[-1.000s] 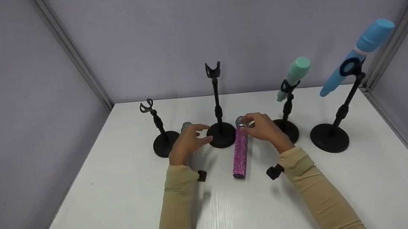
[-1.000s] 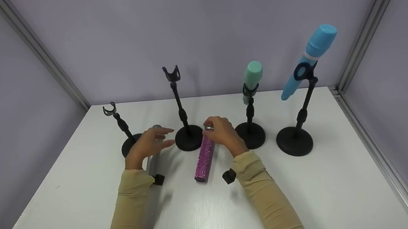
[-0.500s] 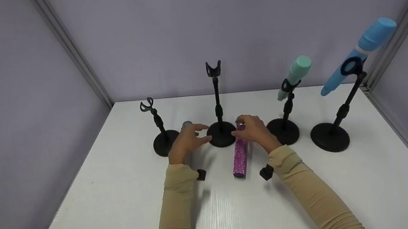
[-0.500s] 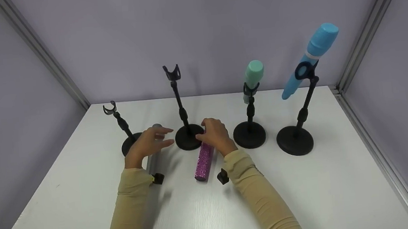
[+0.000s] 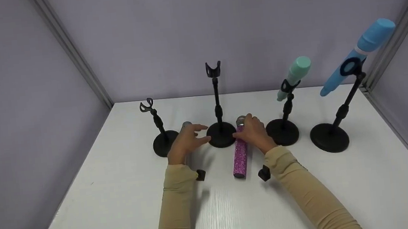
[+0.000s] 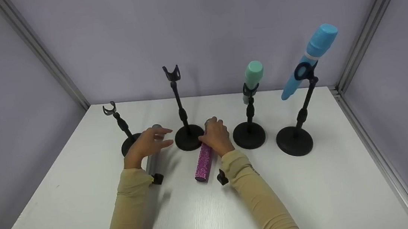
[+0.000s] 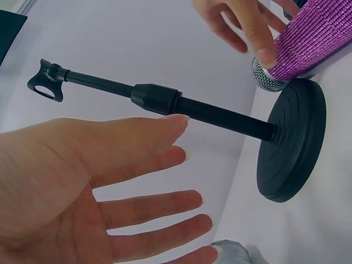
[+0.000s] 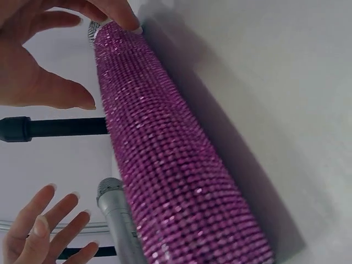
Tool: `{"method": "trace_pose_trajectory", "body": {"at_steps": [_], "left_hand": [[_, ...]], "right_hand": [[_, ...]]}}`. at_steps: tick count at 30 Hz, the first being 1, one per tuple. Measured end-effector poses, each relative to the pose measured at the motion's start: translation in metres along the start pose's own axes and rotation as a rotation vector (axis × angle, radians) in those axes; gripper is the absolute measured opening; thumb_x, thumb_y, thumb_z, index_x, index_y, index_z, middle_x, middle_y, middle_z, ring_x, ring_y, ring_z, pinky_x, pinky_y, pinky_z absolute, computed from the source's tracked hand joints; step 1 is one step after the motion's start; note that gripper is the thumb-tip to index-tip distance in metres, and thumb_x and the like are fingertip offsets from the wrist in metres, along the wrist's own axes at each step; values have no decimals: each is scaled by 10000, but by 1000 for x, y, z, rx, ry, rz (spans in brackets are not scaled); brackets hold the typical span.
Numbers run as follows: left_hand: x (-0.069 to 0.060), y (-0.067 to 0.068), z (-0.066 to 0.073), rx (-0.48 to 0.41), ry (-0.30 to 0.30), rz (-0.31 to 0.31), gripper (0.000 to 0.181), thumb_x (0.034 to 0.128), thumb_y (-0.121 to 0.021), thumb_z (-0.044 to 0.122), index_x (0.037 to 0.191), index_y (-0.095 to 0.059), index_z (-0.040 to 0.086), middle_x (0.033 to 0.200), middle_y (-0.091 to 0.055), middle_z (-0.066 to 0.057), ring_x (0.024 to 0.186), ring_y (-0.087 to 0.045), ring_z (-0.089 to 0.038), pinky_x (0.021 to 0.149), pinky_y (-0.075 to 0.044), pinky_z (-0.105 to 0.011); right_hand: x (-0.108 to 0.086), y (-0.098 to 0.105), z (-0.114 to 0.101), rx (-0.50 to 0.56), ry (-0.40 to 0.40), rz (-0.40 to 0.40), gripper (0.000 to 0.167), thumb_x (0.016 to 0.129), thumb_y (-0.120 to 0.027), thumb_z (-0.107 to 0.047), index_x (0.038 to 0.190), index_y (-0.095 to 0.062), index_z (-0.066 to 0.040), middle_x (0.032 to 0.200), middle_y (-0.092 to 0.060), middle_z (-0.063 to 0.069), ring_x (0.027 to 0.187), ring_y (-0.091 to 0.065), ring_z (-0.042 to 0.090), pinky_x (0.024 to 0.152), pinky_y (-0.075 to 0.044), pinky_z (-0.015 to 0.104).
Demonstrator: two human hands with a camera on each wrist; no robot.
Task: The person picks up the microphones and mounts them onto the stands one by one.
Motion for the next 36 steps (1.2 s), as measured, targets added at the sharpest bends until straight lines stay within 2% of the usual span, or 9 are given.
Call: {"method": "trace_pose_trajectory", "body": {"at_steps": [3,6,8,10,17,26,30,34,36], "left_hand": [[-1,0,1,-2,5,0,461,944,-757,255,1359,-668,75,1353,-541,-242,1261,-591,-404,1017,-532,-483],[-2,0,1,-5,11,-5,466,943,-758,256,1365,-665,81,1354,-535,-232,1274,-584,-406,1018,-530,-483],[-1,0,1,0,9,-7,464,947,-752,253,1369,-662,82,1354,-531,-235,1277,-579,-410,1014,-531,-484],[-1,0,0,3,1,-8,463,949,-750,250,1370,-661,79,1353,-536,-235,1273,-580,-410,1013,-532,-484],[-1,3,-1,-5,-17,-14,460,953,-744,237,1368,-658,59,1360,-555,-245,1270,-580,-430,1015,-533,-496],[-1,3,0,-3,-2,-21,455,951,-745,249,1370,-663,93,1376,-558,-231,1282,-582,-419,1028,-529,-497],[-1,4,1,6,8,-20,467,947,-751,262,1376,-660,104,1388,-564,-227,1287,-581,-405,1035,-525,-496],[-2,4,0,9,3,-17,468,947,-751,264,1377,-660,106,1383,-568,-216,1290,-582,-403,1032,-528,-492],[-2,4,0,14,-1,-15,462,949,-748,260,1376,-660,106,1380,-570,-213,1290,-582,-400,1032,-529,-490]], "right_hand": [[1,-2,4,7,-35,-9,783,874,-792,-345,1360,-442,159,1254,-604,359,1161,-622,495,997,-534,540],[1,-3,8,28,-66,-33,678,876,-781,-361,1260,-534,140,1142,-660,308,911,-704,381,759,-609,409],[2,-4,10,23,-66,-51,597,880,-765,-378,1170,-603,118,1051,-688,264,734,-679,278,590,-563,315],[3,-4,11,17,-63,-65,538,879,-750,-391,1097,-648,91,963,-694,209,650,-626,210,520,-494,258],[5,-4,14,29,-55,-92,499,860,-710,-371,1077,-665,76,944,-672,160,788,-598,226,679,-498,309],[6,-3,19,150,-113,-136,525,860,-683,-306,1178,-599,103,999,-632,163,781,-596,205,597,-460,228],[6,0,22,193,-130,-142,482,877,-695,-313,1138,-604,82,949,-615,128,743,-580,182,587,-453,226],[7,6,23,312,-174,-175,403,897,-715,-296,1069,-599,50,903,-595,89,696,-598,156,638,-569,298],[8,10,22,396,-196,-203,426,905,-726,-275,1112,-592,73,930,-607,102,709,-632,162,708,-623,353]]}}
Point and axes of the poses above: each hand's wrist, its own x-axis towards the middle knuckle, its own y-axis out of the back of the hand, z = x × y, the point moved 2 cm from there along x, towards the middle knuckle
